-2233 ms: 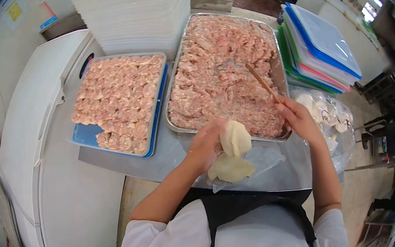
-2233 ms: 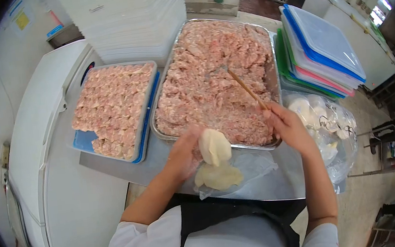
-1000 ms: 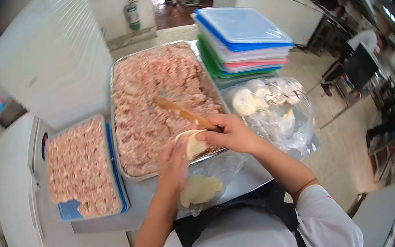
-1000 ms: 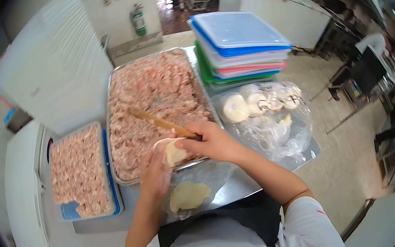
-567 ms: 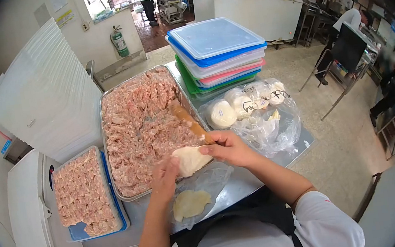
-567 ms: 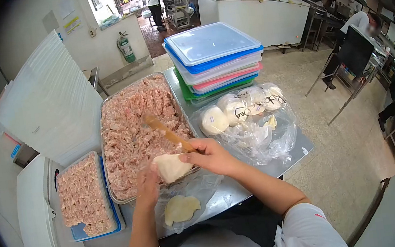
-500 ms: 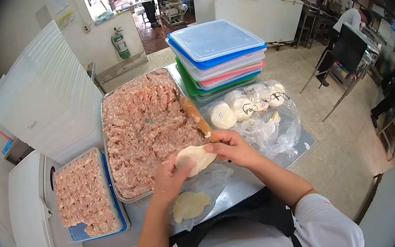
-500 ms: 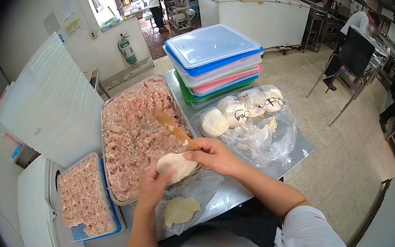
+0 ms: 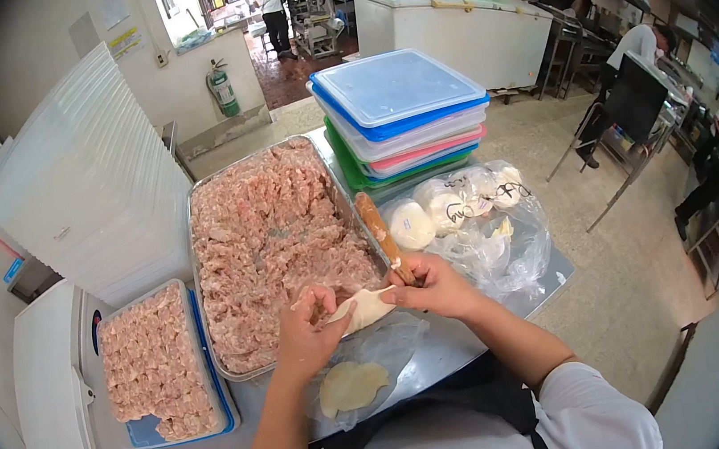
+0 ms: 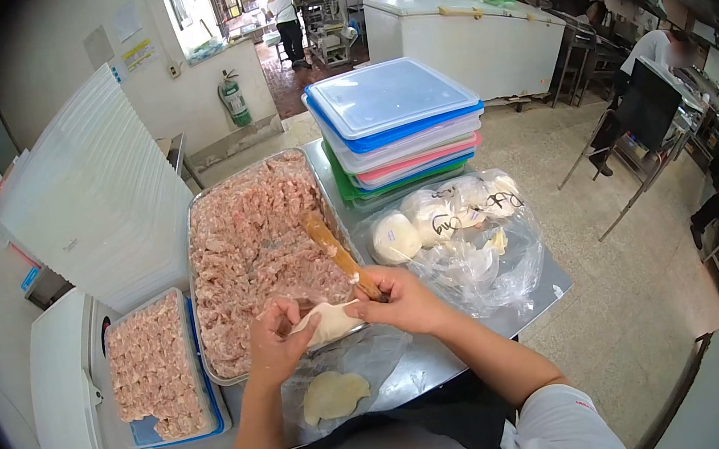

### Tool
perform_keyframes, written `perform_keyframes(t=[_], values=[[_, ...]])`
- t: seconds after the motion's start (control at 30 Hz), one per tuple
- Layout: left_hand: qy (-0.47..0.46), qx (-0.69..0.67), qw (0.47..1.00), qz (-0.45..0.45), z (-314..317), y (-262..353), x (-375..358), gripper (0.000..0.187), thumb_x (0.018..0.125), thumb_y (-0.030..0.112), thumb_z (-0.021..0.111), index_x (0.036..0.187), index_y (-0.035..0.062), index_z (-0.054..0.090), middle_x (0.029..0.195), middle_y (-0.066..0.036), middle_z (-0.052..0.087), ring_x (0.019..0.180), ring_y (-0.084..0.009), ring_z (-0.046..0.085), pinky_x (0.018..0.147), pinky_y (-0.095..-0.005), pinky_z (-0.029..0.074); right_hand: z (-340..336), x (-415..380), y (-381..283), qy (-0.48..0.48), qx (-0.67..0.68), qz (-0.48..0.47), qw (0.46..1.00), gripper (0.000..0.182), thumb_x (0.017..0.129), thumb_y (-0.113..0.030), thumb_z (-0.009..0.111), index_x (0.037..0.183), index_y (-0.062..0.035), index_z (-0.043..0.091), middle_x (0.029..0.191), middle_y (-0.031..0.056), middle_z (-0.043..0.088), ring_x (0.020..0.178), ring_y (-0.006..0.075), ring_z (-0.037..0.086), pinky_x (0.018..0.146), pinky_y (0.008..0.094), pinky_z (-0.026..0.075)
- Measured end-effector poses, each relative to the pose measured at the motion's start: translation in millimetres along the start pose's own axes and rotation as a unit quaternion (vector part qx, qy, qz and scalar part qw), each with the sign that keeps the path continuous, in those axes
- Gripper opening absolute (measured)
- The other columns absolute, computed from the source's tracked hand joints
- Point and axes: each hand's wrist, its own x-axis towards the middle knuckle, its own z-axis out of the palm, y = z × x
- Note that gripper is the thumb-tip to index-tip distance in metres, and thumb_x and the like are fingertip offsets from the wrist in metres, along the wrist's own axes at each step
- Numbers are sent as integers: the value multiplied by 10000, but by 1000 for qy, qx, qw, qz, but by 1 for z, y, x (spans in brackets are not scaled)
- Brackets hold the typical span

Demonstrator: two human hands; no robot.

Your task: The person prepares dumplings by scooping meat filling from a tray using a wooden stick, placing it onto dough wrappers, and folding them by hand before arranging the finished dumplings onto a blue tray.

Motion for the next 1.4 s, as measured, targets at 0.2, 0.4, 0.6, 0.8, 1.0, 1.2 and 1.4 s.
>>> perform_keyframes(t=[0.2,0.4,0.6,0.8,1.0,1.2,1.4], values=[[21,-133,977,-168,-32,3,-21,183,849,35,656,1002,54,557,913,-21,608,842,-111,583,726,-258,480,-23,37,-20,5,-267,20,964,160,932,-216,657,983,-65,642,728,-5,568,708,98,549,618,258,427],[-126,-356,894,-242,-38,-2,-62,341,951,150,533,1264,29,600,1106,-76,655,1018,-142,602,921,-277,472,-19,75,-45,-95,-665,-123,730,258,903,-299,630,890,-45,672,806,135,637,752,311,641,642,424,493],[-189,-317,887,-279,-21,-3,-70,295,982,167,495,1203,27,633,1085,-66,658,1002,-151,613,910,-288,478,21,86,1,-149,-754,-206,606,249,888,-294,617,757,-85,653,724,79,636,722,255,676,579,380,521],[-135,-393,856,-309,-22,-9,-78,285,995,209,511,1180,30,633,1069,-69,656,956,-141,629,858,-290,505,32,91,-33,-176,-760,-244,577,172,853,-244,622,771,-92,621,741,65,623,677,240,669,542,361,517],[-91,-408,858,-298,-32,-2,-82,327,1012,275,513,1197,28,622,1078,-68,654,978,-142,627,874,-292,504,37,78,8,-182,-778,-227,557,178,871,-243,613,799,-81,591,730,53,599,652,239,649,535,365,512],[-4,-366,903,-224,-50,-11,-79,375,1024,310,475,1182,3,621,1077,-82,658,1001,-148,628,877,-299,507,40,52,-20,-205,-767,-205,572,84,815,-146,588,820,-68,619,756,79,622,692,247,667,571,367,541],[290,-267,914,-100,-90,-28,-43,380,1036,300,455,1096,-20,651,1083,-119,669,979,-164,628,883,-283,484,43,63,-55,-186,-774,-208,569,145,874,-195,589,792,-79,615,745,66,616,665,241,653,552,377,526]])
